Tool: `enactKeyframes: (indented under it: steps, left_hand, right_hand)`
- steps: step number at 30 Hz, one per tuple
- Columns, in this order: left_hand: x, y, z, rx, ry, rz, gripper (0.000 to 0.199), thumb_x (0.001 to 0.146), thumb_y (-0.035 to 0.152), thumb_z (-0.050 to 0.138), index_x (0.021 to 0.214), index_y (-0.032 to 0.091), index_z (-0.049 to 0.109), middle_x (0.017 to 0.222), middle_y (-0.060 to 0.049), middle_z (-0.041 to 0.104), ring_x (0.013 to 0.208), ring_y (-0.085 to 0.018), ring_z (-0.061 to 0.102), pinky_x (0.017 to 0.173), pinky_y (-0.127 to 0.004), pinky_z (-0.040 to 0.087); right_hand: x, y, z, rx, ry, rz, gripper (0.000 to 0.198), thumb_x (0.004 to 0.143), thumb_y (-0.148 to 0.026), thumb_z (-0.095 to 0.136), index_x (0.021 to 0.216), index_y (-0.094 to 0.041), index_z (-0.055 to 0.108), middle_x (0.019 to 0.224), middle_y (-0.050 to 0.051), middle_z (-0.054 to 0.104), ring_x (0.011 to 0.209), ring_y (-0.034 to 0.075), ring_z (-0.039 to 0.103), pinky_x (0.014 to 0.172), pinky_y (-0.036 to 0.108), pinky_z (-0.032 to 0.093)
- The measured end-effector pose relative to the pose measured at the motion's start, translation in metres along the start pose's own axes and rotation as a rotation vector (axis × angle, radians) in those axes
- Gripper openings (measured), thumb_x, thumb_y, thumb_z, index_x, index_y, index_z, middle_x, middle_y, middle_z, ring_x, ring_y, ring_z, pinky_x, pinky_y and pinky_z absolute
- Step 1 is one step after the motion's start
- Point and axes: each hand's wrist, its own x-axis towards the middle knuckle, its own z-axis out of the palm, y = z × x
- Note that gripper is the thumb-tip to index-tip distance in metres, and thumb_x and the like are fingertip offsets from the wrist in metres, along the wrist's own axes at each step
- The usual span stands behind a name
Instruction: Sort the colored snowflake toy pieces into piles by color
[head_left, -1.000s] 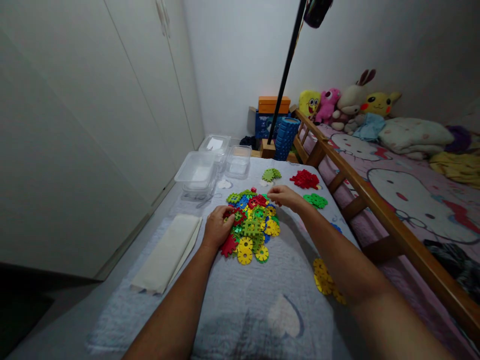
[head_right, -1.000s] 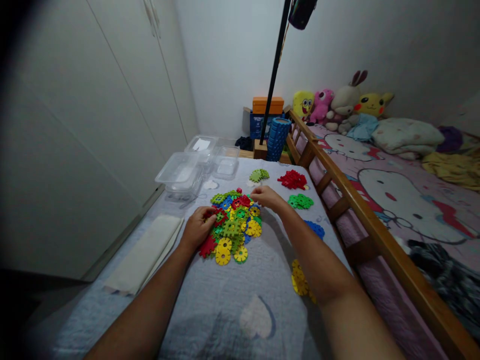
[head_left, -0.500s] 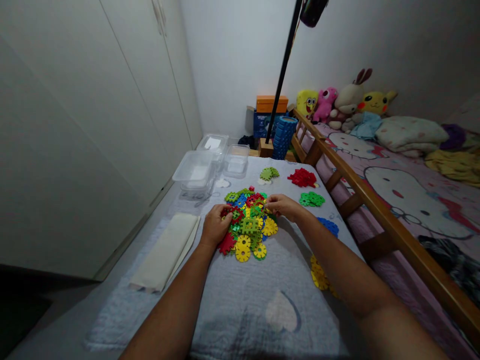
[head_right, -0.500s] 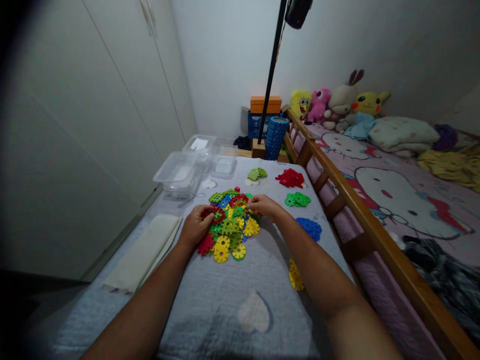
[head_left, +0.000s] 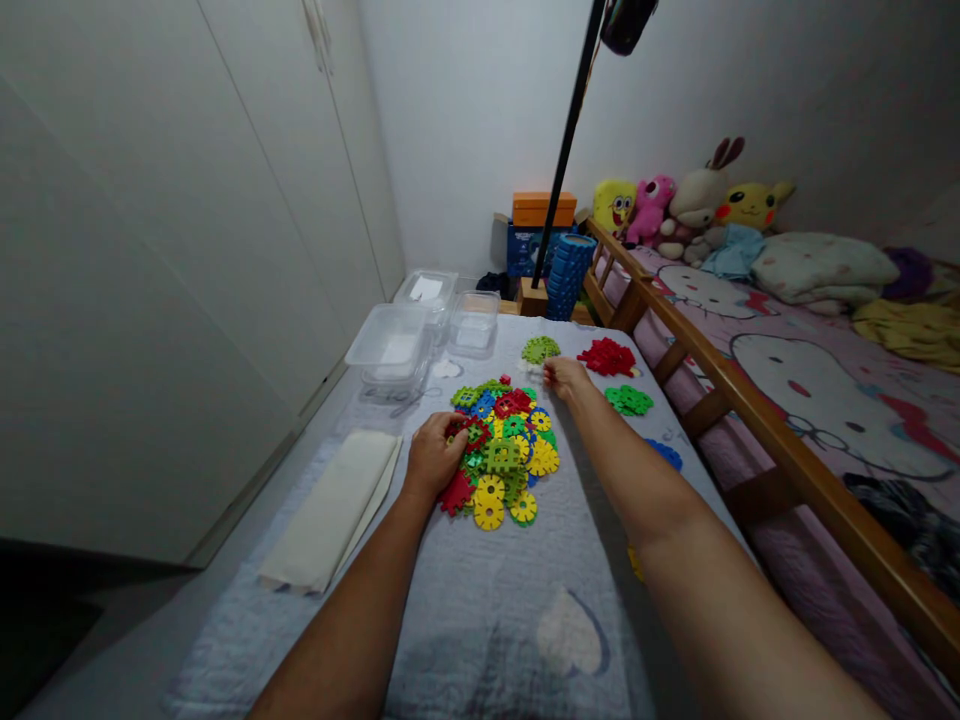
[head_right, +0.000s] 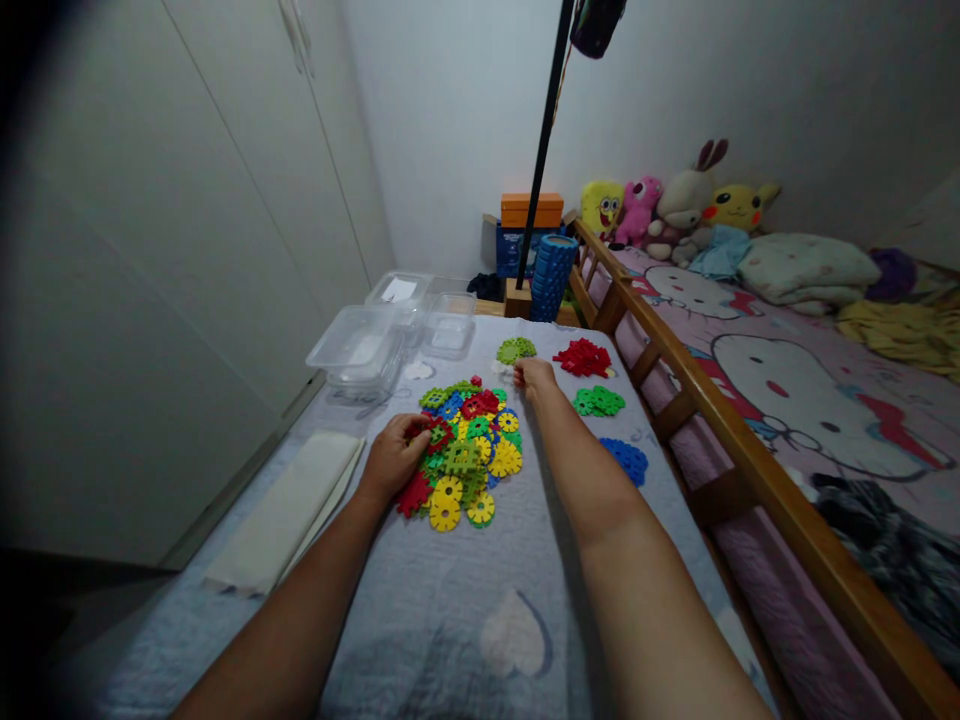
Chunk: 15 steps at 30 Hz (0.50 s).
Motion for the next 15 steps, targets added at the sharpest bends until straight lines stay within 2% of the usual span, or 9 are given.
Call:
enactKeyframes:
  steps: [7, 15]
  left_hand:
    - [0.000, 0.000, 0.000, 0.006, -0.006, 0.013, 0.021, 0.085, 0.028, 0.056, 0.100, 0.021, 0.069, 0.105, -0.006, 0.070, 0.100, -0.022, 0.065, 0.094, -0.038, 0.051]
    - [0.000, -0.001, 0.001, 0.010, -0.002, 0.015, 0.019, 0.085, 0.027, 0.057, 0.098, 0.022, 0.069, 0.106, -0.006, 0.071, 0.101, -0.022, 0.065, 0.093, -0.037, 0.051]
  right_hand:
    - [0.026, 0.000, 0.022, -0.014, 0.153, 0.095, 0.023, 0.077, -0.004, 0.065, 0.069, -0.019, 0.049, 0.044, -0.009, 0.044, 0.034, 0.005, 0.039, 0.034, 0.012, 0.034]
    - [0.026, 0.005, 0.022, 0.007, 0.117, 0.020, 0.018, 0.072, -0.006, 0.067, 0.079, -0.019, 0.056, 0.055, -0.007, 0.052, 0.044, 0.006, 0.049, 0.044, 0.014, 0.044]
